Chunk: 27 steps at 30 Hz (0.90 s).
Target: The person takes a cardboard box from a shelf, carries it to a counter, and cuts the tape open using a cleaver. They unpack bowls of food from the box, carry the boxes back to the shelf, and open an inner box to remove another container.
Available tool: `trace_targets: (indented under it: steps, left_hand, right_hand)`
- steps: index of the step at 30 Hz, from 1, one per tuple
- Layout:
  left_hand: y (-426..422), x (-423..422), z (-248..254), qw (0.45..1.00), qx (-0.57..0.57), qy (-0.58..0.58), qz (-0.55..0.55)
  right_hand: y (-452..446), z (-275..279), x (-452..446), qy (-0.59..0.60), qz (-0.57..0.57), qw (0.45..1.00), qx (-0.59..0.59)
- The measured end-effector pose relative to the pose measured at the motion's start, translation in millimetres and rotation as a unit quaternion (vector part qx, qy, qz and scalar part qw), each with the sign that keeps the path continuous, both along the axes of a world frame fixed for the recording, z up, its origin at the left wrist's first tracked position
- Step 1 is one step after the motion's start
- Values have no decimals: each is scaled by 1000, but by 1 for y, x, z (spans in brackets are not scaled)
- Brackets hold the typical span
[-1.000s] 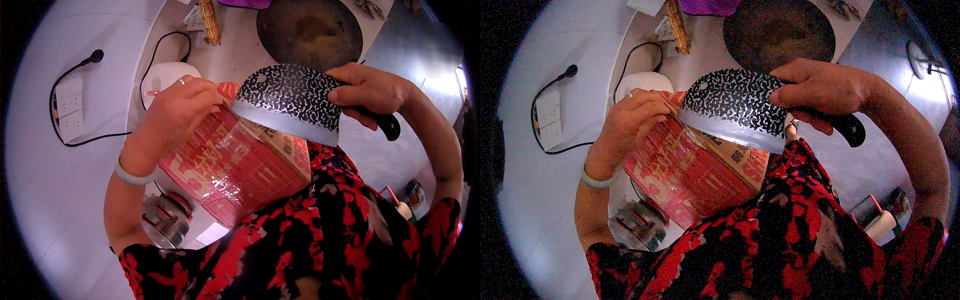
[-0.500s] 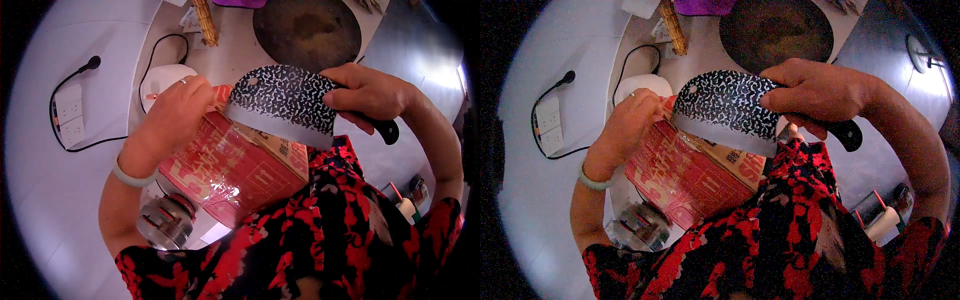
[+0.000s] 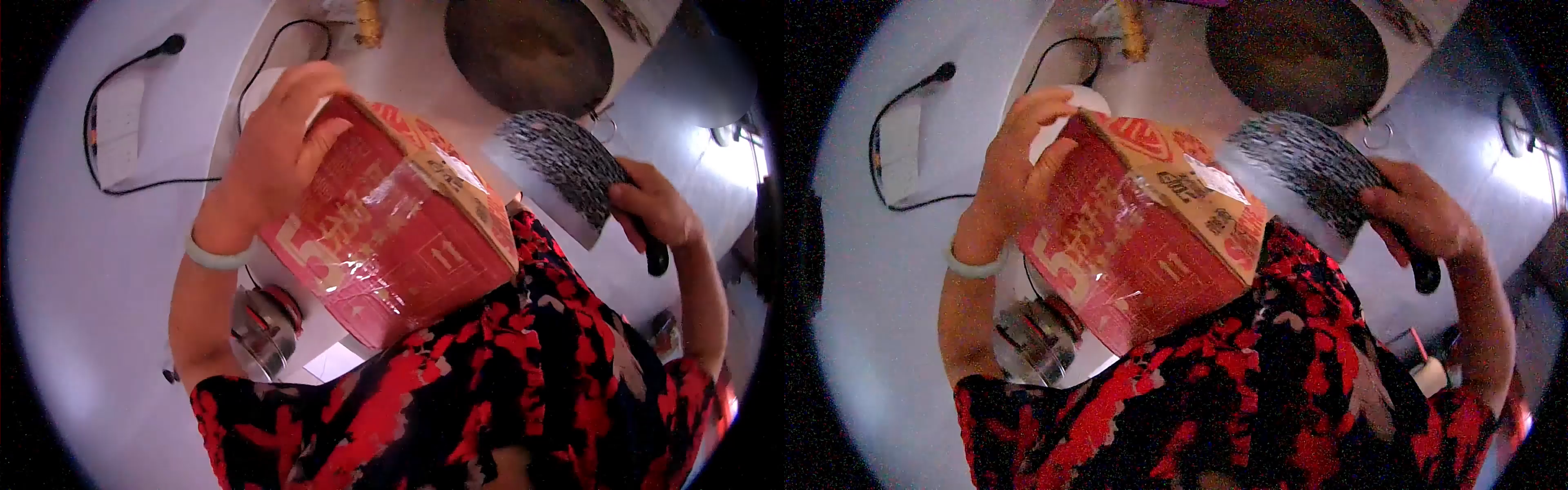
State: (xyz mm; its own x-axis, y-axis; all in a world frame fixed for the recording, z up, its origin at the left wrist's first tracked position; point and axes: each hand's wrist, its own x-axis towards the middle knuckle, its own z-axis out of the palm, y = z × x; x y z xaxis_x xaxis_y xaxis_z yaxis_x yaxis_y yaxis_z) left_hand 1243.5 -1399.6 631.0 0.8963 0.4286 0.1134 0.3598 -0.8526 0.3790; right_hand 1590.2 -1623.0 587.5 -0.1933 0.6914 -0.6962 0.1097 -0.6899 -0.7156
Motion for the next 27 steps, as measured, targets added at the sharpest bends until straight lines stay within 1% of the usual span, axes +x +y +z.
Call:
trace_targets:
  steps: [3, 4, 7, 8, 11, 13, 15, 16, 18, 19, 21, 22, 25, 27]
  left_hand:
    - [-8, -24, 11, 993, 29, -39, 105]
    - [-17, -30, 16, 982, -20, -64, 177]
    - [-43, -50, 22, 969, 10, -143, 202]
    - [-52, -59, 23, 969, 25, -145, 198]
    - [-86, -95, 6, 939, 11, -178, 295]
    - [-102, -124, -13, 881, -30, -276, 382]
    - [-129, -147, -34, 805, -67, -358, 469]
    - [-146, -153, -42, 770, -105, -381, 501]
    - [-188, -154, -52, 727, -170, -380, 546]
    - [-195, -149, -67, 705, -206, -384, 560]
    - [-233, -145, -85, 685, -262, -443, 515]
    - [-251, -136, -84, 669, -308, -444, 510]
    - [-281, -128, -93, 627, -392, -477, 475]
    - [-287, -123, -101, 640, -403, -505, 415]
  right_hand:
    - [-30, -13, 1, 0, -87, 996, -11]
    - [-39, -17, 2, -2, -110, 994, -20]
    - [-52, -23, -3, -2, -166, 986, -24]
    - [-52, -23, -4, -1, -180, 983, -24]
    - [-54, -26, -3, 0, -175, 985, -7]
    - [-50, -26, -12, 1, -187, 982, 0]
    - [-49, -25, -14, -9, -181, 983, 8]
    - [-49, -26, -15, -6, -187, 982, 13]
    - [-52, -28, -17, 0, -198, 980, 23]
    - [-45, -38, -18, 2, -225, 973, 44]
    - [-49, -40, -26, 9, -270, 959, 88]
    - [-50, -33, -33, 10, -280, 953, 116]
    - [-40, -34, -46, -145, -190, 938, 251]
    - [-25, -22, -63, -192, -163, 932, 260]
